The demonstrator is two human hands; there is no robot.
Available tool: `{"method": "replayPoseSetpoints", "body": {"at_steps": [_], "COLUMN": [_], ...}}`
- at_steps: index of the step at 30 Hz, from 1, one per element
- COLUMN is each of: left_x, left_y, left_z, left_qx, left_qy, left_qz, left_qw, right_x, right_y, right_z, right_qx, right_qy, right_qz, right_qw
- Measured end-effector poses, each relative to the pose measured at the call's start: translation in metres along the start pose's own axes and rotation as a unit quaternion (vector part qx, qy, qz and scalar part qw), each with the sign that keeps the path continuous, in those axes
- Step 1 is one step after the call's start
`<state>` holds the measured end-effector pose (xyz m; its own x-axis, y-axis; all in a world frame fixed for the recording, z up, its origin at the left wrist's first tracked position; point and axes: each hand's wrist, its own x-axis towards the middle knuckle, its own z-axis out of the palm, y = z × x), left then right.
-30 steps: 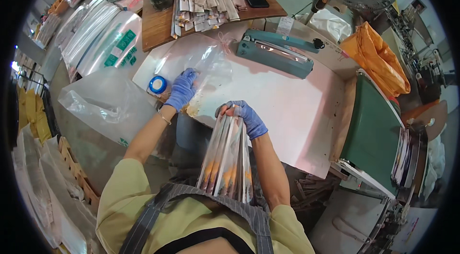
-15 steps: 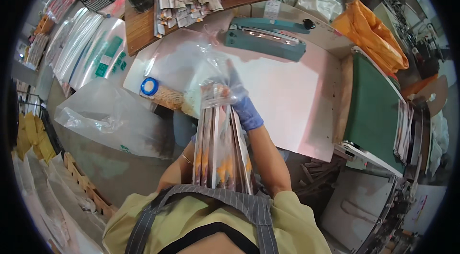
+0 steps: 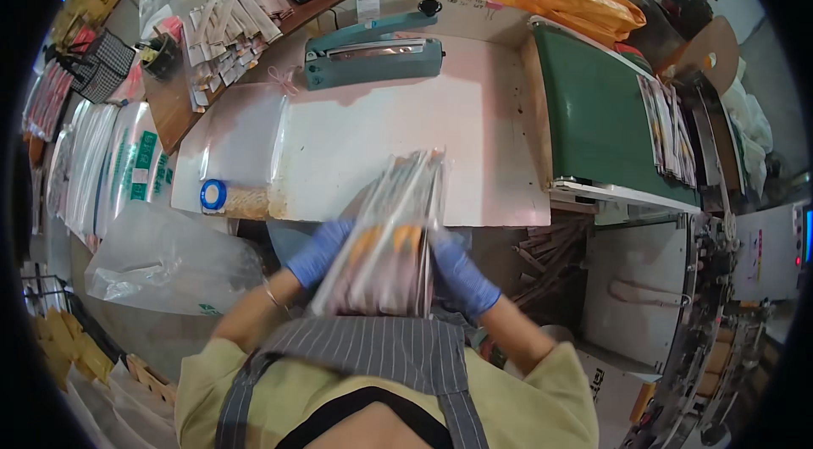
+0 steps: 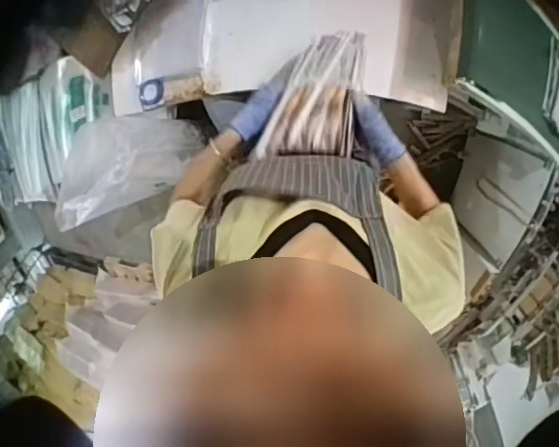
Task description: Picking up bundles of sticks from a tray, placing them into plastic bags, and sealing the bags using a heat sealer.
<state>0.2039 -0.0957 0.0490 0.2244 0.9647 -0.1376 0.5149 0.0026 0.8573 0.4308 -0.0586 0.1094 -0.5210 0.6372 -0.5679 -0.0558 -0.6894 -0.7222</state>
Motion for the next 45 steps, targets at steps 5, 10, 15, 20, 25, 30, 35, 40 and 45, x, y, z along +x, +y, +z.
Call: {"method": "replayPoseSetpoints", "body": {"at_steps": [5, 10, 15, 20, 25, 30, 35, 40, 45], "left_x": [0.08, 0.076, 0.099, 0.109, 0.109, 0.124, 0.148, 0.149, 0.187], "left_y": [0.014, 0.159, 0.117, 0.149, 0.141, 0.137, 0.132, 0.125, 0.062], "left_z": [-0.153, -0.196, -0.193, -0.199, -0.19, -0.162, -0.161, -0.136, -0.053], "left_qx": [0.148, 0.038, 0.387, 0.453, 0.273, 0.282, 0.114, -0.212, -0.456], "left_qy": [0.134, 0.222, 0.23, 0.138, 0.027, 0.18, 0.079, 0.12, 0.086], "left_qz": [0.287, 0.036, 0.247, 0.31, 0.277, 0.375, 0.315, 0.347, 0.093], "left_qw": [0.937, 0.974, 0.858, 0.824, 0.921, 0.865, 0.939, 0.905, 0.881], "right_x": [0.048, 0.031, 0.038, 0.03, 0.017, 0.016, 0.004, 0.072, 0.17], "right_y": [-0.11, -0.212, -0.204, -0.219, -0.225, -0.215, -0.221, -0.199, -0.233], "right_z": [0.003, 0.036, 0.032, 0.031, 0.017, 0.038, 0.004, 0.041, 0.0], "right_qx": [-0.722, -0.683, -0.755, -0.7, -0.683, -0.541, -0.68, -0.67, -0.638], "right_qy": [-0.039, -0.007, -0.148, -0.153, 0.173, 0.08, 0.284, 0.188, 0.146], "right_qz": [-0.45, -0.569, -0.481, -0.527, -0.526, -0.64, -0.467, -0.617, -0.551], "right_qw": [0.524, 0.457, 0.419, 0.457, 0.477, 0.54, 0.489, 0.369, 0.518]}}
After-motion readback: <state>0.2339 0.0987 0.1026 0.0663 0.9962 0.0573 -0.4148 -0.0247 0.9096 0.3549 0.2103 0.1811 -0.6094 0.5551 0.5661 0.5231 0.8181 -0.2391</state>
